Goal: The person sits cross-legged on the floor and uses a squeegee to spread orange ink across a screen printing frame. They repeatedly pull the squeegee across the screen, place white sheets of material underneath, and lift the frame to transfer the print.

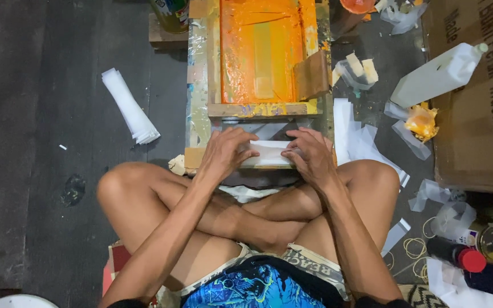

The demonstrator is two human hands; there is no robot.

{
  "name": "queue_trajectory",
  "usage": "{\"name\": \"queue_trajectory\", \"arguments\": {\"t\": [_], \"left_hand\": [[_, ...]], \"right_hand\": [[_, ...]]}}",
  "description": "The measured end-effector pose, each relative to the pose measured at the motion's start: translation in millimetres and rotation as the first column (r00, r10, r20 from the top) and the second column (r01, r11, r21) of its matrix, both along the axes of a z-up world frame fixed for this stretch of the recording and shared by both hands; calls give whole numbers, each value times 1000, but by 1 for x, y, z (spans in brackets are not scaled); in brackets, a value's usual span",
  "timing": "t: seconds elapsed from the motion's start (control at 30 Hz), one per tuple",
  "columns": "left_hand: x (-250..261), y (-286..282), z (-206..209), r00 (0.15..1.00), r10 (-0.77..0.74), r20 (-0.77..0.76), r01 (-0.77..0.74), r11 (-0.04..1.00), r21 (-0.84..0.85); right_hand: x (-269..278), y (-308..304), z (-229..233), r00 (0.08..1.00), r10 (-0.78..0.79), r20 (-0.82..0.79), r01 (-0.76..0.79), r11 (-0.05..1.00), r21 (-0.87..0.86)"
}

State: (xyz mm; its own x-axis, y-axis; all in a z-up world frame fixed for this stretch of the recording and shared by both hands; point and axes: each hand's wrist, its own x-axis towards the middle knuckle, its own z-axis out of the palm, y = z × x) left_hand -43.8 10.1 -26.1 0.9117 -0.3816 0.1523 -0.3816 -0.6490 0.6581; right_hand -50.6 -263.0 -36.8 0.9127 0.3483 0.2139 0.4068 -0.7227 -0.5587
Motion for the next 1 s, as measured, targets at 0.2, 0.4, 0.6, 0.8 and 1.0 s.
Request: {"name": "queue_trajectory", "arguments": {"t": [0.2,0.4,0.6,0.8,1.0], "left_hand": [[8,1,-11,996,24,-89,-33,995,-93],[8,6,11,990,45,-136,-73,975,-210],[10,2,0,999,24,-41,-28,996,-88],[4,0,-2,985,26,169,-35,998,51],[5,-4,5,985,40,170,-44,999,23]], "right_hand": [[7,-4,8,996,8,-89,-3,998,62],[10,-7,18,998,-50,-48,51,999,9],[8,-17,5,999,-29,-21,29,1000,-10],[3,-4,30,999,-11,52,10,1000,22],[5,-12,17,998,-51,-27,50,999,-17]]}}
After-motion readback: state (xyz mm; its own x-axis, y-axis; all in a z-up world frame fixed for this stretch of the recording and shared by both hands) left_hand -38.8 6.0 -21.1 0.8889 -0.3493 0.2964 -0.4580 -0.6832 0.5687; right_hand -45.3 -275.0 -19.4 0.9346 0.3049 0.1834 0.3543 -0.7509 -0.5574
